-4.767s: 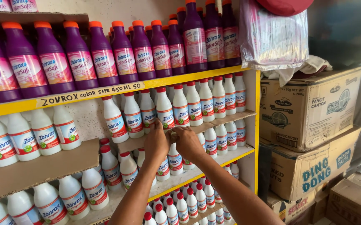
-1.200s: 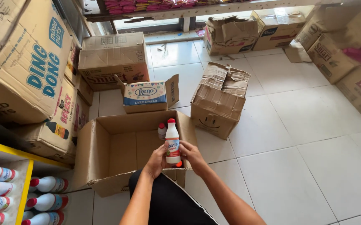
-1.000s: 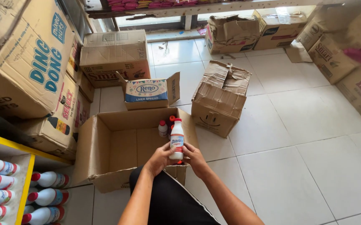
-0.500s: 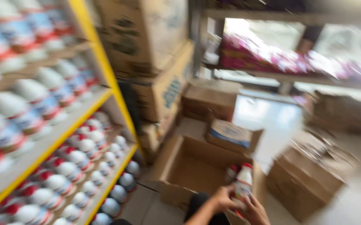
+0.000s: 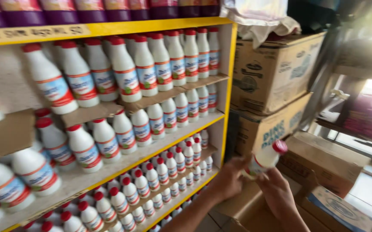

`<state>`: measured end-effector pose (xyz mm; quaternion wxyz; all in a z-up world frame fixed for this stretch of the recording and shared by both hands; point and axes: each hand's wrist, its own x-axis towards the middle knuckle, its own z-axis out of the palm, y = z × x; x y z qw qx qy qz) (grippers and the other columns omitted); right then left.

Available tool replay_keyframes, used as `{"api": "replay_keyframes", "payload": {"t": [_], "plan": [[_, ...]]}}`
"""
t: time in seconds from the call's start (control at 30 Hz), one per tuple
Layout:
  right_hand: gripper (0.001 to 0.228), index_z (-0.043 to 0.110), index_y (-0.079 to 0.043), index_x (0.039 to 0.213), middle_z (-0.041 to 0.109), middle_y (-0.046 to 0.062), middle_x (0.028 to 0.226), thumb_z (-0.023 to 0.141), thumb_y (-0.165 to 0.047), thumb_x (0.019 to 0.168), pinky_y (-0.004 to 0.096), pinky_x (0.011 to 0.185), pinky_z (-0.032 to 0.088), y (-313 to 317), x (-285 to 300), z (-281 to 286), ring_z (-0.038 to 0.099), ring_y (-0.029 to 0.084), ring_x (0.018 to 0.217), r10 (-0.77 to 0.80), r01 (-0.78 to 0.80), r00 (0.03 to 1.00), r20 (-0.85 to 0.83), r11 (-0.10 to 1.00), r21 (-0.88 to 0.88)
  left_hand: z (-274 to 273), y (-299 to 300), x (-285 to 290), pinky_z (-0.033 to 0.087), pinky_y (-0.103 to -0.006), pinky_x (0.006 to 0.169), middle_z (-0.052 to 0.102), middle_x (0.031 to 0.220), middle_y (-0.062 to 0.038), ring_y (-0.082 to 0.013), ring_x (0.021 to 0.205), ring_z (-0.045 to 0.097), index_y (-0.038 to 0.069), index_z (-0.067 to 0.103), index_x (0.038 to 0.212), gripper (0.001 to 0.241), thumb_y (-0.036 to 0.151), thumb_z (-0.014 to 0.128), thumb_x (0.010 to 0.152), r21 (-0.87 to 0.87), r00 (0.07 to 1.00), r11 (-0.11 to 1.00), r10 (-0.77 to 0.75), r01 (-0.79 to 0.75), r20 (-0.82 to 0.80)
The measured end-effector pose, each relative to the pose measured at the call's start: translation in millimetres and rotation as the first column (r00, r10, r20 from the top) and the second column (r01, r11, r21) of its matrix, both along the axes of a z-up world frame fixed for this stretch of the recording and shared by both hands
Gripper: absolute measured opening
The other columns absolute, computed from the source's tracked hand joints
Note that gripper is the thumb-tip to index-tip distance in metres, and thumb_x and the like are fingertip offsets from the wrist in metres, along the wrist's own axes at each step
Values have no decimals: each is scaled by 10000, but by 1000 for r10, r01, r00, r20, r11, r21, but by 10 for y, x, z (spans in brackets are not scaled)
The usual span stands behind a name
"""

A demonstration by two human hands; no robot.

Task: Stocking bottles of cleaning products onto shelves from a cardboard box.

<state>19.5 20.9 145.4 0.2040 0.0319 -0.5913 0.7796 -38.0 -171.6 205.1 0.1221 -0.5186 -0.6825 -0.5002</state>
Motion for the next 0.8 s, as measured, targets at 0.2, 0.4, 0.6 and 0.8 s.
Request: {"api": "replay_keyframes", "payload": {"t": [0.2,0.4,0.6,0.8], "plan": [[511,490,-30,1455,614,82,1395,588,7,954,367,1119,445,-1333,-514,1610,571,202,1322,335,-319,894,-298,942,102,1200,-1219,-4,521,-432,1043,604,1366,-194,-381,1267,605,81,493,1500,744,-43,759,817,184,885,918,389,-351,-255],[340,575,-14,1351,651,60,1300,593,2,1011,308,1046,490,-2283,-1102,2228,588,128,1230,473,-315,765,-437,866,388,1881,-2170,88,561,-419,958,586,1328,-166,-360,1208,637,94,527,1475,663,-2,749,857,257,675,765,643,-590,-362],[274,609,0,1277,672,76,1079,603,5,1002,286,860,533,-2979,-1225,2600,623,119,978,461,-202,776,-430,828,523,2109,-2713,40,551,-462,903,606,1321,-223,-400,1150,636,40,421,1526,731,56,756,877,263,506,619,769,-740,-390],[336,569,12,1297,712,132,1053,625,1,966,291,861,539,-3273,-1244,2643,657,154,949,376,-28,784,-493,815,578,2122,-2877,22,541,-477,863,587,1317,-274,-417,1114,642,10,332,1551,777,107,734,893,140,483,521,843,-842,-237]]}}
